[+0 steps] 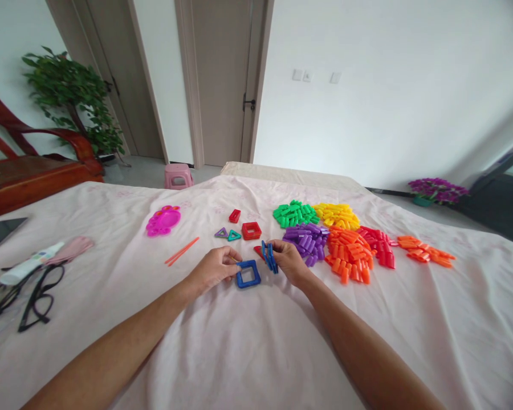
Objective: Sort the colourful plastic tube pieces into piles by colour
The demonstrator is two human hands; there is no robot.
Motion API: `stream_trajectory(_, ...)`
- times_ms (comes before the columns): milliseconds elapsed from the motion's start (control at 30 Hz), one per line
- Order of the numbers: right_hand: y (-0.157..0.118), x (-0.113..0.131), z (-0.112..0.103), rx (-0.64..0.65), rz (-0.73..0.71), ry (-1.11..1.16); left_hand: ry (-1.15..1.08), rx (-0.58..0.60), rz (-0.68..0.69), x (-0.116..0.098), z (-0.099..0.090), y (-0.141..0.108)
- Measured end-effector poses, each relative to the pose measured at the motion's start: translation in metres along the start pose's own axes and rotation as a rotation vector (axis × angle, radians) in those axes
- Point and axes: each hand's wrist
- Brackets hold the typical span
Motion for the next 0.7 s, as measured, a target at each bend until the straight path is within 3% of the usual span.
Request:
stream_trajectory(200,-0.003,-0.008,0.001,0.188,0.055,-0.085,0.23,-0.094,0.121,0.012,0.001,0.003)
stream_trajectory(500,-0.005,-0.006,0.0,0.191,0.053,-0.082,0.601,-0.099,0.274,-0.004,0.006,-0.013)
stream_trajectory(700,-0.006,-0.003,-0.003,0.262,0.012,-0.098,1.006,-0.089,0.313,-0.005,0.017,-0.022)
Point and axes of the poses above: each hand's wrist, its own y-axis towards the middle knuckle, its own z-axis out of the palm, x = y × z, and after that the axes turned 4 degrees about -y, right-handed
